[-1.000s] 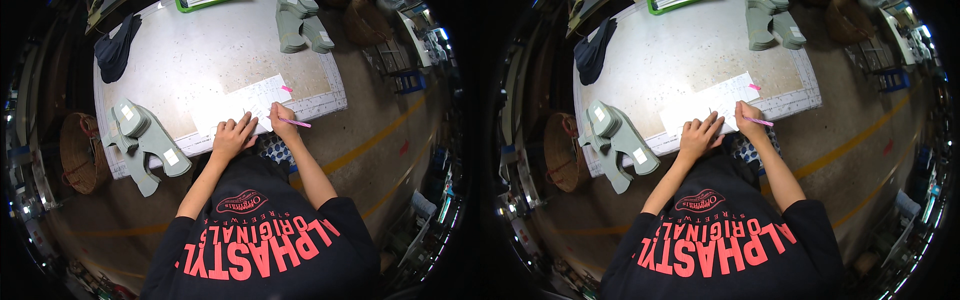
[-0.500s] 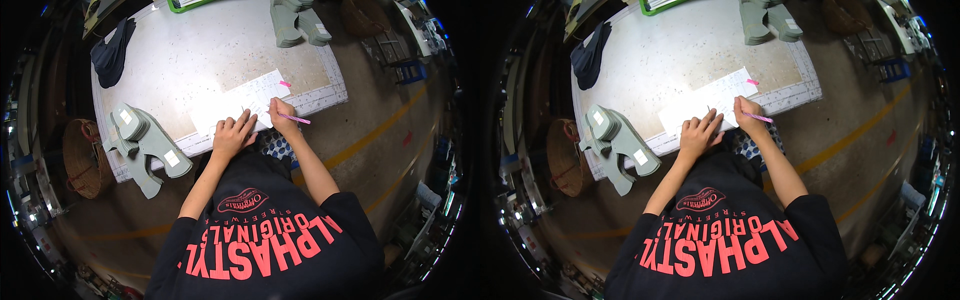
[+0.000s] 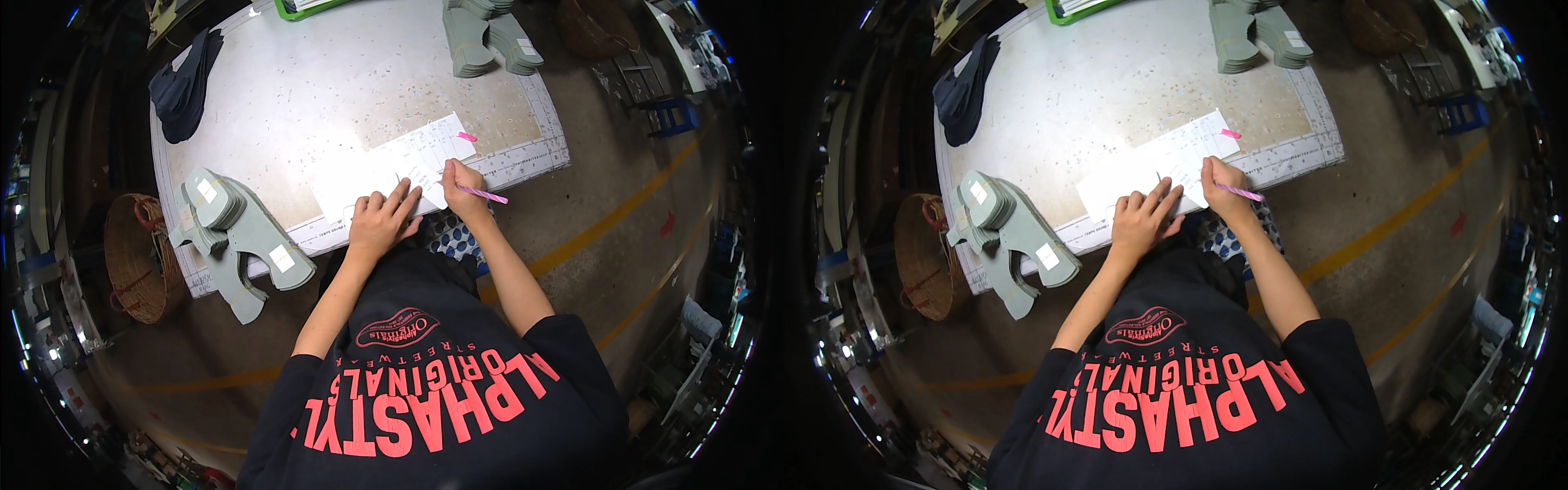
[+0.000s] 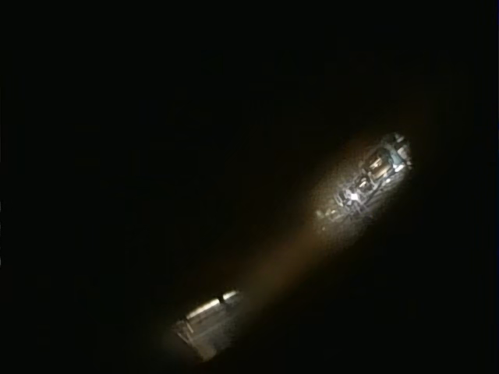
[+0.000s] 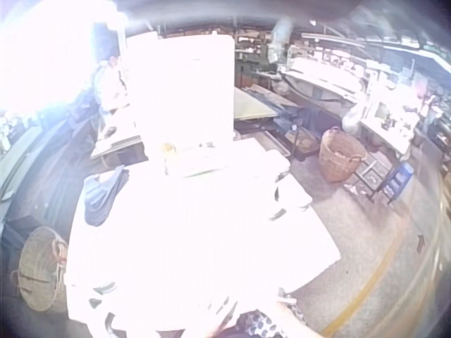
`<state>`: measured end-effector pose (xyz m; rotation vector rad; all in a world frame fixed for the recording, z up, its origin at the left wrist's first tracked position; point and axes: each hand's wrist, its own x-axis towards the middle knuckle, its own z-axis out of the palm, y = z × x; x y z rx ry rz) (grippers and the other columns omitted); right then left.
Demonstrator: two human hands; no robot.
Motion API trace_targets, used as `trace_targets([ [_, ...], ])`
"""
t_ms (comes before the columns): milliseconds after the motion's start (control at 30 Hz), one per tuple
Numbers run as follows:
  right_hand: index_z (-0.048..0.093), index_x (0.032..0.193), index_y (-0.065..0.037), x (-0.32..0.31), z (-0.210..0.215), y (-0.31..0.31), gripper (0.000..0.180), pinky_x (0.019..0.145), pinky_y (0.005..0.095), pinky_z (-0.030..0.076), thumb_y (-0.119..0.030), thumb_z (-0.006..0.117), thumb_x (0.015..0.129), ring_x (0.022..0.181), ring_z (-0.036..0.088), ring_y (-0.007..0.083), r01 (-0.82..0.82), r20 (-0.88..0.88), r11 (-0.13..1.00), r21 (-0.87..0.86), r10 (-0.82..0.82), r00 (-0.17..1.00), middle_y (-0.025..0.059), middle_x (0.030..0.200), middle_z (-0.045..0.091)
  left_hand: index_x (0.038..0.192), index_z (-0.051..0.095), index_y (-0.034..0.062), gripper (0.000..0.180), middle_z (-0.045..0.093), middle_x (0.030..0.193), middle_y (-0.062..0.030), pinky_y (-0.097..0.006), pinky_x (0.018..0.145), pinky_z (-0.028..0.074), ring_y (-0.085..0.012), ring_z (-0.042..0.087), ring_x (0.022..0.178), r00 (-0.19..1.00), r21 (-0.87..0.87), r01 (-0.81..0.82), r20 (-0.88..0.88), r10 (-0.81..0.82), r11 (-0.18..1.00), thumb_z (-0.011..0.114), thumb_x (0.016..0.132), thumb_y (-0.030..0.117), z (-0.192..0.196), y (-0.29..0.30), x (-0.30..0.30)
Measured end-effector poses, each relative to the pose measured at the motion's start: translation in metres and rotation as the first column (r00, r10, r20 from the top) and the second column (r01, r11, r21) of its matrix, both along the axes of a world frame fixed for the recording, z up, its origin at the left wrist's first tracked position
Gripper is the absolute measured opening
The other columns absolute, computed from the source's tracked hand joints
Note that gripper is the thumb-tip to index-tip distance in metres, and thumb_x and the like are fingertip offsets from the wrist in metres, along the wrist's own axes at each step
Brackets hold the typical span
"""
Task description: The person unpacks a plastic bag, then uses a pink pen to write on small white labels attached to stacks of gray and black material pieces. They move between tables, continue labeling, and place labeled pieces into a red basket.
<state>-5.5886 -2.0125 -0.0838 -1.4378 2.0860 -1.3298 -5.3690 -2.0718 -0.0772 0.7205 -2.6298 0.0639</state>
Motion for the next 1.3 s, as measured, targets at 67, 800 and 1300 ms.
trace_targets([
  [67, 0.062, 0.085, -0.002, -0.001, -0.001, -0.001, 0.030, 0.060, 0.0504, 0.049, -0.018, 0.060, 0.111, 0.066, 0.067, 0.0444, 0.022, -0.057, 1.000, 0.008, -0.021, 0.998, 0.0224, 0.071, 0.063, 0.146, 0.071, 0.0282, 0.064, 0.069, 0.148, 0.0056, -0.035, 0.080, 0.047, -0.0191, 0.059, 0.086, 1.000, 0.004, 0.001, 0.001, -0.001, 1.000, 0.081, 0.088, 0.052, 0.001, 0.000, 0.000],
  [800, 0.065, 0.086, -0.001, 0.002, 0.005, 0.008, 0.030, 0.060, 0.0469, 0.053, -0.015, 0.059, 0.111, 0.067, 0.073, 0.0404, -0.101, 0.047, 0.995, 0.001, 0.101, 0.994, 0.0197, 0.071, 0.069, 0.145, 0.071, 0.0263, 0.064, 0.068, 0.145, 0.0037, -0.036, 0.082, 0.046, -0.0188, 0.061, 0.091, 1.000, 0.031, -0.007, 0.004, 0.007, 0.999, 0.080, 0.088, 0.053, 0.000, 0.000, 0.000],
  [1300, 0.060, 0.083, 0.000, 0.003, 0.003, 0.007, 0.036, 0.058, 0.0469, 0.049, -0.018, 0.054, 0.114, 0.061, 0.066, 0.0400, -0.106, 0.009, 0.993, -0.048, 0.107, 0.994, 0.0208, 0.068, 0.062, 0.145, 0.071, 0.0265, 0.063, 0.068, 0.146, 0.0039, -0.035, 0.082, 0.047, -0.0184, 0.061, 0.091, 1.000, 0.012, -0.006, -0.005, 0.006, 1.000, 0.079, 0.089, 0.054, 0.000, -0.001, 0.000],
])
